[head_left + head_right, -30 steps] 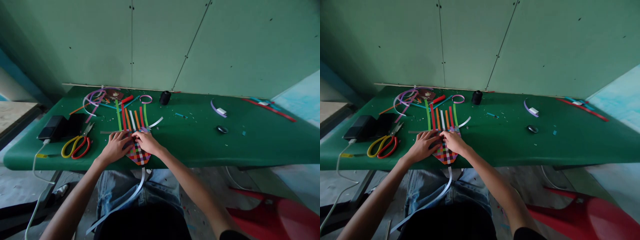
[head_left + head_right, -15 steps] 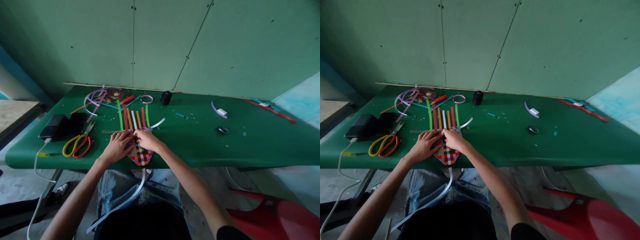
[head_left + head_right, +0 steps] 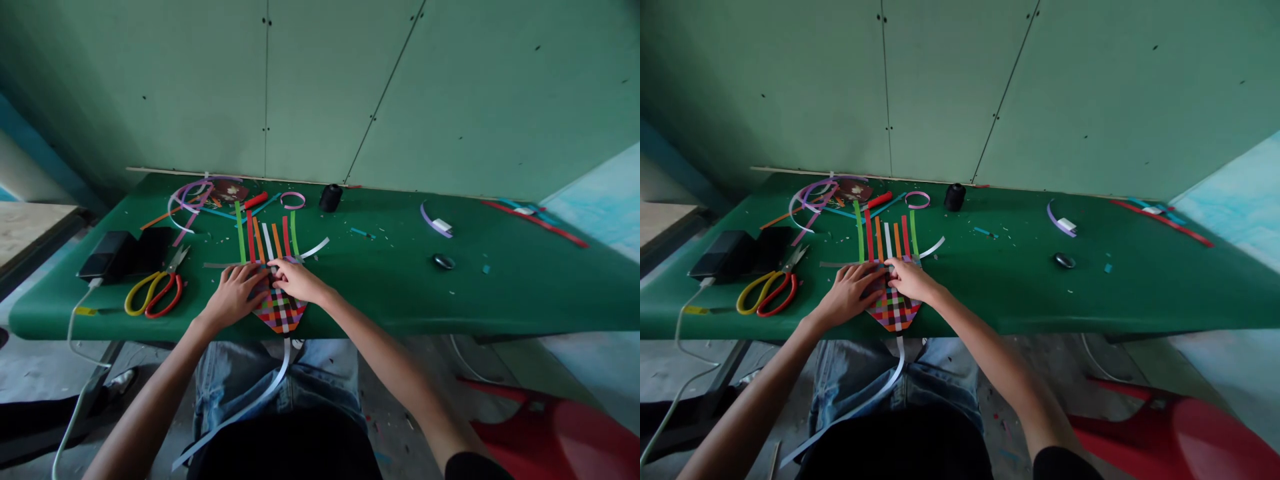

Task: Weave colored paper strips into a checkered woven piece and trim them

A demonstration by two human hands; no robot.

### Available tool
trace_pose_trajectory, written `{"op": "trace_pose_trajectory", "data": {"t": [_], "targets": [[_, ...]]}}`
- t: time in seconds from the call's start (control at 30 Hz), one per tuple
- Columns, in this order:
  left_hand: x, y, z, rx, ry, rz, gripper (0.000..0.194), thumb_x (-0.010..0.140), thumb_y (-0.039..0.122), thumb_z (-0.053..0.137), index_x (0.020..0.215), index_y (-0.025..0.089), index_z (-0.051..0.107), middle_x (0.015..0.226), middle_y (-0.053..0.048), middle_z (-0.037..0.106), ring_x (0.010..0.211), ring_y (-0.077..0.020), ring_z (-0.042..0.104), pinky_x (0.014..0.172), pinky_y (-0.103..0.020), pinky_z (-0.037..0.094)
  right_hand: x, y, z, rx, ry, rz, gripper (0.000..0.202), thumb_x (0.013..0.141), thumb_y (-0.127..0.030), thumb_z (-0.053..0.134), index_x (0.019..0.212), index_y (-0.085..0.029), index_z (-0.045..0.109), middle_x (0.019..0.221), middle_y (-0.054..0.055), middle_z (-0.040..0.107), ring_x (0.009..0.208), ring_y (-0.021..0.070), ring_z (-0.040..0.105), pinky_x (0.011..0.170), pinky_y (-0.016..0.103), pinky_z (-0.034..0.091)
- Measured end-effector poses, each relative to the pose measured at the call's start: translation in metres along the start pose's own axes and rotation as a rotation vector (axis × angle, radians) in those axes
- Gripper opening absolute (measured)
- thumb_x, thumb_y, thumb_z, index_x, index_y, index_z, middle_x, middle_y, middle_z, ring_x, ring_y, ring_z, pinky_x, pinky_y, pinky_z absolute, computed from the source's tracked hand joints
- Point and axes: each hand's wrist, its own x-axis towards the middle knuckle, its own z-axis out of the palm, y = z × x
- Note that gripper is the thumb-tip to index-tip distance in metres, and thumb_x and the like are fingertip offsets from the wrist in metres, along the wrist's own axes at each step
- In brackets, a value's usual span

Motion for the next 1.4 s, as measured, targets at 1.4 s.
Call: {"op": "trace_pose_trajectory", "data": {"t": [1.4], "targets": [[-0.016, 0.005, -0.023, -0.580, 0.348, -0.244, 0.021, 0.100, 0.040, 0.064, 0.101, 0.024, 0.076, 0.105, -0.006, 0.077, 0.100, -0.0215, 0.074, 0.095, -0.034, 0.059, -0.004, -0.033, 0.047, 0.155, 0.353, -0.153, 0.025, 0.102, -0.014, 0.058, 0.114, -0.022, 0.078, 0.114, 0.009, 0.079, 0.112, 0.0248, 0.074, 0.102, 0.039, 0.057]]}}
